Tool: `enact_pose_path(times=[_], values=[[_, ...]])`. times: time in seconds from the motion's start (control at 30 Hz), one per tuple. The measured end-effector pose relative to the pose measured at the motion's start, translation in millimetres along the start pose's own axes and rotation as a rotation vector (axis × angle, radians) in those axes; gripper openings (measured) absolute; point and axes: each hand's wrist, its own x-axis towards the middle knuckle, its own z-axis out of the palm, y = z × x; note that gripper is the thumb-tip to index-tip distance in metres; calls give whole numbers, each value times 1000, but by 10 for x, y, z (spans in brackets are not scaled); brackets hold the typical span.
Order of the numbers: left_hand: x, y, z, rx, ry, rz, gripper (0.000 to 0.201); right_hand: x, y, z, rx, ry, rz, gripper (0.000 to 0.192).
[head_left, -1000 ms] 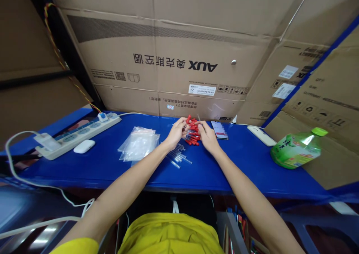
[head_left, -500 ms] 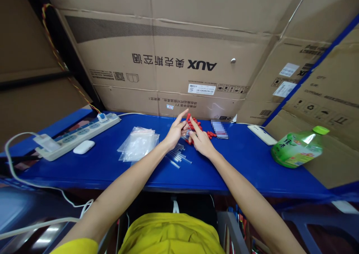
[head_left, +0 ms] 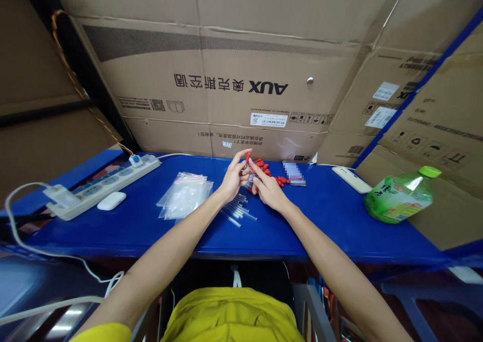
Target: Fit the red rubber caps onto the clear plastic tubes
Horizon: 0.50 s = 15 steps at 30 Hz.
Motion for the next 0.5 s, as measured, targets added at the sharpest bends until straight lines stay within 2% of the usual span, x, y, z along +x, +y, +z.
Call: enact_pose_path(times=[0.1, 0.3, 0.5], values=[[-2, -48, -11, 67, -12, 48, 47, -1, -4, 22, -22, 10, -15, 63], [-17, -134, 12, 128, 12, 135, 56, -11, -60, 86, -17, 73, -9, 60], [0, -162, -3, 104, 20, 145, 48, -16, -112, 62, 35, 32, 28, 62]])
